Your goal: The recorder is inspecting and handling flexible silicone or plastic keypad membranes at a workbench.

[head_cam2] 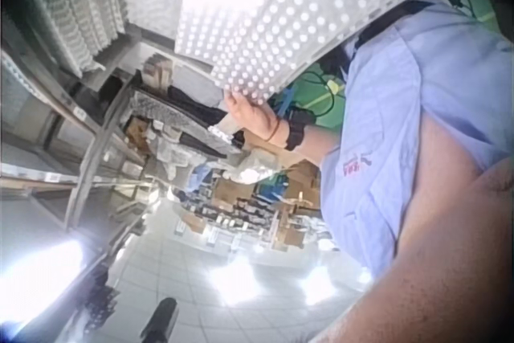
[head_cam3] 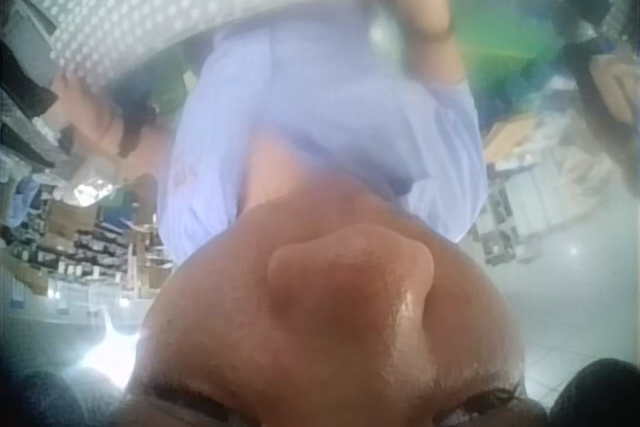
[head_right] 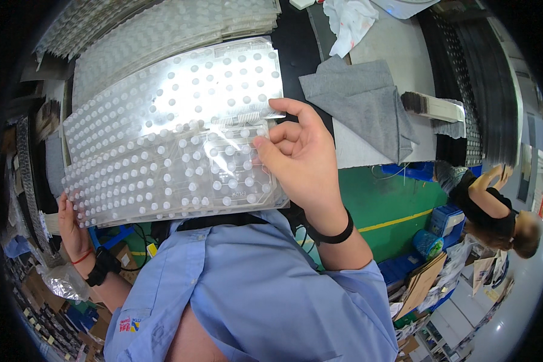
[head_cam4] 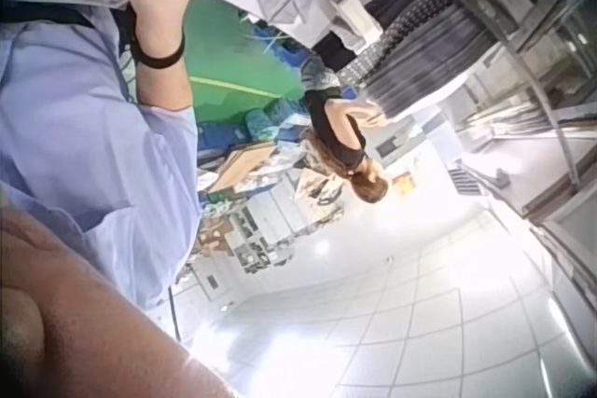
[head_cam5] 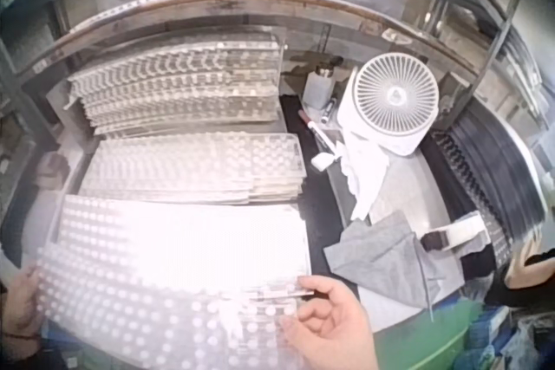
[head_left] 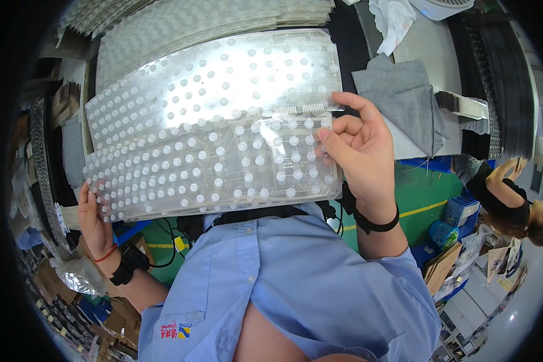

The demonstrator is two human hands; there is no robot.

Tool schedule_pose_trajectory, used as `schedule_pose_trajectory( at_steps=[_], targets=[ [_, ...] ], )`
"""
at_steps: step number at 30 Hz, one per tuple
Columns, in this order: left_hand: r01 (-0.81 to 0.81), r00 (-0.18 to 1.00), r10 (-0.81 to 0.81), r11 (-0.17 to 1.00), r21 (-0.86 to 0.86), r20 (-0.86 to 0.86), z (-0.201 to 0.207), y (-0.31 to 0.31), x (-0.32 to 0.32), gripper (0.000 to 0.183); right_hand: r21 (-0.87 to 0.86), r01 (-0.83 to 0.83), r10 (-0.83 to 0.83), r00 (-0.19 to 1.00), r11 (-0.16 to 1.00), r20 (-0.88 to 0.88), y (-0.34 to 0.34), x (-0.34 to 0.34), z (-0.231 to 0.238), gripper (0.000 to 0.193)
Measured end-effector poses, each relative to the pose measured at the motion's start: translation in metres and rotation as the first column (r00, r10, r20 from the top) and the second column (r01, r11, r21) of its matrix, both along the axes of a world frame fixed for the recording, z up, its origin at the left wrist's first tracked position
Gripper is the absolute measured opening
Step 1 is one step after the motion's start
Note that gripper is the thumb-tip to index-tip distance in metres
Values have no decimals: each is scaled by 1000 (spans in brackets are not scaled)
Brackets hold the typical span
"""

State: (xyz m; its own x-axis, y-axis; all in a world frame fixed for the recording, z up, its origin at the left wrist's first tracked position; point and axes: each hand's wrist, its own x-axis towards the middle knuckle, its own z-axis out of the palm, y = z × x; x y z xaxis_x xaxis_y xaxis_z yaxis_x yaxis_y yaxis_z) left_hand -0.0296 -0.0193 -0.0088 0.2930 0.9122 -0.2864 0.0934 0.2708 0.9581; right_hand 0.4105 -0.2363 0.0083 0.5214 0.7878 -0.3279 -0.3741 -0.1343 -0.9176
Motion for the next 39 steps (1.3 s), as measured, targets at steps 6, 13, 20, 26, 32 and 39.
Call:
schedule_pose_trajectory(
  at_steps=[6,13,20,26,32,39],
  targets=[
    [-37,999,38,999,14,-37,4,-6,1,36,18,-9,8,999,1000,45,-3,-5,6,53],
    [16,990,-7,998,68,-138,5,-12,-5,36,-114,-79,127,849,990,512,-19,-5,10,38],
    [110,908,-22,976,187,-419,14,-19,8,40,-98,-55,111,603,994,790,-6,20,10,42],
    [139,892,-39,972,191,-449,30,-12,30,40,-240,-64,207,740,969,640,20,43,21,49],
    [259,864,-152,952,166,-479,35,14,48,40,-131,-101,161,766,986,622,24,47,17,46],
    [238,866,-160,965,108,-474,25,31,58,38,-29,-90,95,946,996,311,47,43,25,37]
  ],
)
